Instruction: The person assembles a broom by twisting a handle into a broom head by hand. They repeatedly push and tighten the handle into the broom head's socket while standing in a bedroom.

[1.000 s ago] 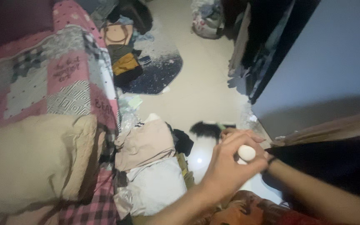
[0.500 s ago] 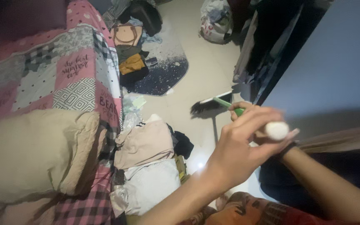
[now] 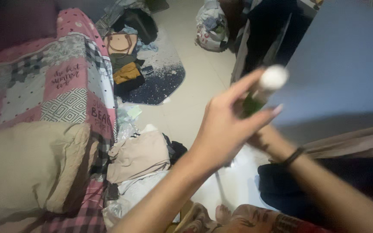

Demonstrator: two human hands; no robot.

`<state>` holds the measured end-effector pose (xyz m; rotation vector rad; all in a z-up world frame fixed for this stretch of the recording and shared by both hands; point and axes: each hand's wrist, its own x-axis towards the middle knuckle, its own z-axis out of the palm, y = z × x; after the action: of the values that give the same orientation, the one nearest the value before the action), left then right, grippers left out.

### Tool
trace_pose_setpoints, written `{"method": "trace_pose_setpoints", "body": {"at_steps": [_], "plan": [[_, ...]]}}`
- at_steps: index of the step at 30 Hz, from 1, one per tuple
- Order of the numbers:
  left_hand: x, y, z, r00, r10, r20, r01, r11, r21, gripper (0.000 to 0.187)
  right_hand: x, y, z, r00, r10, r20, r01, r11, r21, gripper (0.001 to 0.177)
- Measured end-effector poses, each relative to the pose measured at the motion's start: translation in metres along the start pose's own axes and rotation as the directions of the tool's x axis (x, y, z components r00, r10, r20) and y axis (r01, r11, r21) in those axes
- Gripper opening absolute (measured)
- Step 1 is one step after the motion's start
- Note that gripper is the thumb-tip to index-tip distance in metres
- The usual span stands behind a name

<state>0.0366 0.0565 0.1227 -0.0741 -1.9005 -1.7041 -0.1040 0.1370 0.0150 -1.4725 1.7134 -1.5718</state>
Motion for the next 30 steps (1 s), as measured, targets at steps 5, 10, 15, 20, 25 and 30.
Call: {"method": "trace_pose_setpoints", "body": {"at_steps": [5, 10, 15, 20, 25, 30], "plan": [[-0.047, -0.015, 0.007, 0.931, -0.360, -0.066, 0.363, 0.930, 0.050, 0.028, -0.056, 0.062, 0.035, 0.981, 0.161, 0.105, -0.168, 0.983, 0.069, 0.039], [-0.060, -0.034, 0.010, 0.926, -0.367, -0.086, 0.367, 0.930, -0.016, 0.023, -0.067, 0.099, 0.037, 0.963, 0.186, 0.197, -0.186, 0.982, -0.016, 0.037], [-0.059, -0.070, -0.002, 0.937, -0.343, -0.061, 0.348, 0.910, 0.224, 0.029, -0.037, 0.163, 0.016, 0.917, -0.072, 0.393, 0.181, 0.951, -0.249, 0.036], [-0.038, -0.120, -0.014, 0.996, -0.080, -0.048, 0.092, 0.936, 0.339, 0.047, 0.002, 0.276, 0.014, 0.931, 0.162, 0.326, -0.208, 0.972, 0.111, 0.032], [0.025, -0.145, -0.048, 0.976, -0.209, -0.067, 0.217, 0.870, 0.442, 0.041, 0.064, 0.313, -0.026, 0.950, -0.032, 0.310, 0.088, 0.982, -0.166, 0.055], [0.102, -0.103, -0.094, 0.926, -0.377, 0.034, 0.365, 0.913, 0.183, 0.041, 0.140, 0.227, -0.031, 0.987, 0.151, 0.052, -0.104, 0.857, -0.504, 0.043]]}}
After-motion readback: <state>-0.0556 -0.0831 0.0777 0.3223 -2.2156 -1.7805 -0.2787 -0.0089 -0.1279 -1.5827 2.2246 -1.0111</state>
